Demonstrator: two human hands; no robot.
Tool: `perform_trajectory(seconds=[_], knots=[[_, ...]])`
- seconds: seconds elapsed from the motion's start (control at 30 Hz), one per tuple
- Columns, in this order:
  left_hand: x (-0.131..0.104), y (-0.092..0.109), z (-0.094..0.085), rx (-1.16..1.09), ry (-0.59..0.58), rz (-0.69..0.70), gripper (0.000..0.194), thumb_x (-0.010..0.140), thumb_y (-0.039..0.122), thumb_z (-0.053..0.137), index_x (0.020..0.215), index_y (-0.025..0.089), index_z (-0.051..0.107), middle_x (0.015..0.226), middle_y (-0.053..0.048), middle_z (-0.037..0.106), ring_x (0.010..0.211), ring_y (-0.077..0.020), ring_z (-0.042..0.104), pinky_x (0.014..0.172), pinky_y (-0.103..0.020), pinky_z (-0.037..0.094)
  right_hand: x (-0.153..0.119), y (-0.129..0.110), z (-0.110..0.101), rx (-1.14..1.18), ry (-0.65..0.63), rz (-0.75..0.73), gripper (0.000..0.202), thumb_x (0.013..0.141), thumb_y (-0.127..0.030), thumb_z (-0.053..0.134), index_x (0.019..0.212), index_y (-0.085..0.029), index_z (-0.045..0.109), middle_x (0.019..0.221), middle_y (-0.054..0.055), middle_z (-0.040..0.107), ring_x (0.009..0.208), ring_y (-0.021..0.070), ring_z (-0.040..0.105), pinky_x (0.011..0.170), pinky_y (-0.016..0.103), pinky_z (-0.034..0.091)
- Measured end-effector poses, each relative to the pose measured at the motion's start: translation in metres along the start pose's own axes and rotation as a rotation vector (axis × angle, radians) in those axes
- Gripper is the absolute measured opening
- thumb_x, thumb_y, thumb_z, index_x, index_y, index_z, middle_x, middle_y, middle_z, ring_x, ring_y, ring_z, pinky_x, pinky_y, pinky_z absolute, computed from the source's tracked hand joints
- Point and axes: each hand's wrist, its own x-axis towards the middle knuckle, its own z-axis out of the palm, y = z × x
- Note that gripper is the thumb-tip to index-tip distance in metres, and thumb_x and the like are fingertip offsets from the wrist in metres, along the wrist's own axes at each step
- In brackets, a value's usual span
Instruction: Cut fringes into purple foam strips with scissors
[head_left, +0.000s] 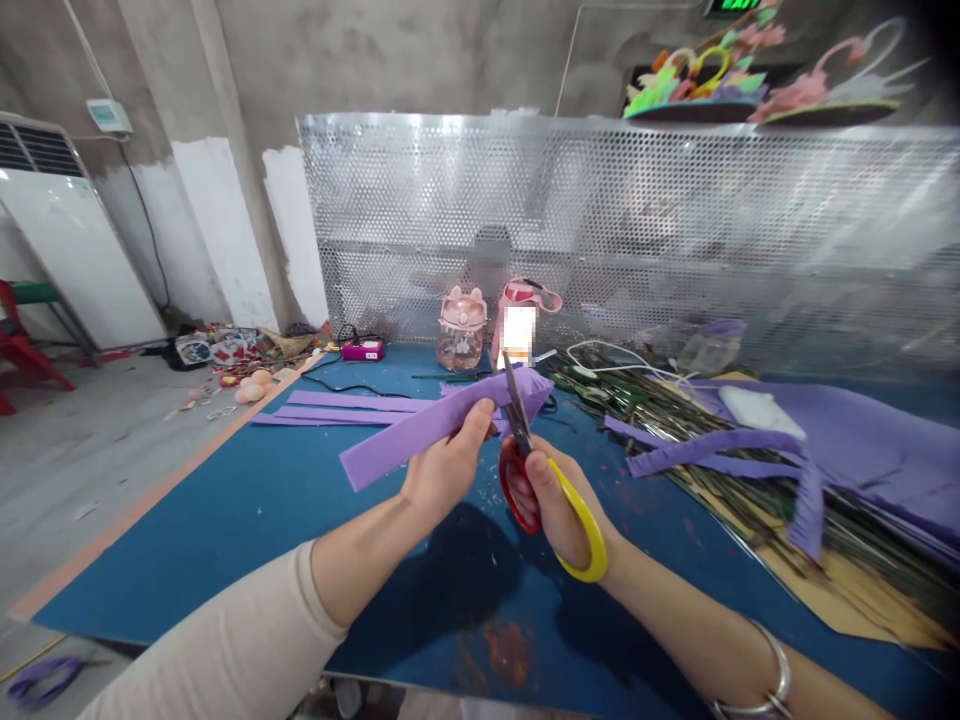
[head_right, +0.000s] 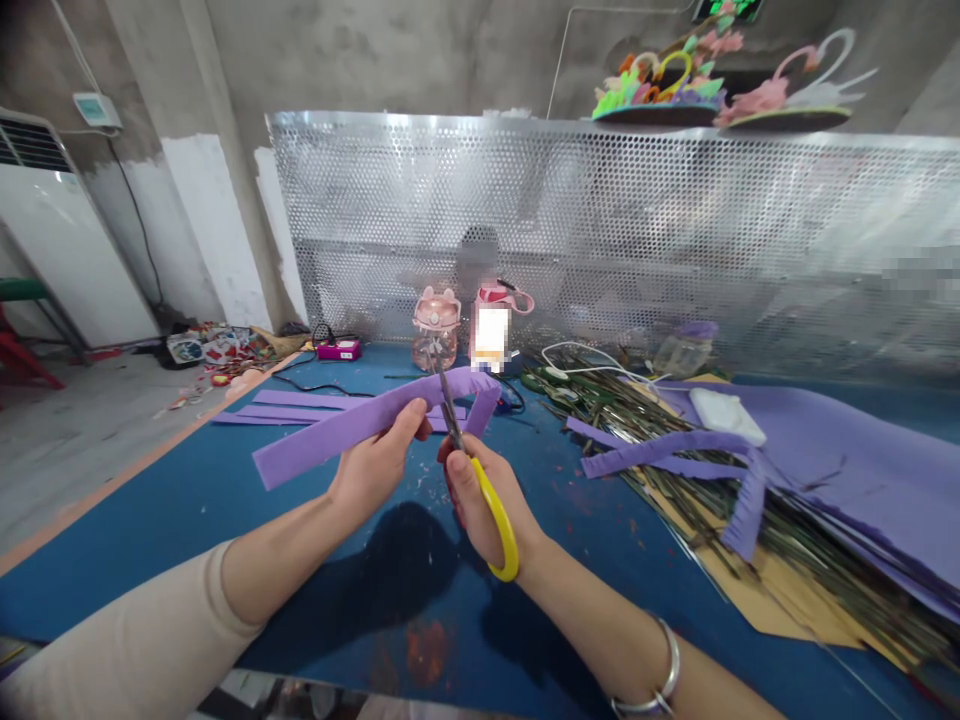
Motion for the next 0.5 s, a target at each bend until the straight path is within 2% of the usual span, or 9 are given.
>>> perform_trajectory(seconds=[0.23,0.4,0.5], knots=[[-0.0008,0.0029,-0.0008,-0.004,-0.004,-0.025,0.041,0.084,0.051,0.041,0.067,0.022,0.065,0.071,0.000,0.070,0.078,-0.0195,0.064,0.085,-0.031,0.043,-0.0005,0.0000,0.0004,-0.096,0.026,0.005,0.046,0.084,-0.065,0.041,0.086,-0.019,0.048,0.054,-0.008,0.031,0.040,0.0058,0.028,0.035,0.019,0.025],[-0.0007,0.0041,-0.0014,-0.023,-0.009,-0.027,0.041,0.083,0.050,0.041,0.064,0.022,0.064,0.070,0.000,0.070,0.077,-0.0191,0.064,0.082,-0.030,0.044,0.0002,-0.0013,0.0015,-0.124,0.014,0.039,0.048,0.083,-0.067,0.040,0.090,-0.019,0.048,0.054,-0.008,0.029,0.041,0.0059,0.024,0.034,0.018,0.024],[0.0004,0.0018,0.0001,-0.052,0.011,-0.024,0.040,0.083,0.050,0.042,0.064,0.022,0.063,0.070,0.000,0.070,0.076,-0.0184,0.064,0.079,-0.030,0.045,0.0005,-0.0035,0.0027,-0.164,-0.019,-0.007,0.052,0.083,-0.069,0.036,0.095,-0.021,0.047,0.056,-0.007,0.033,0.042,0.0081,0.029,0.036,0.020,0.031]])
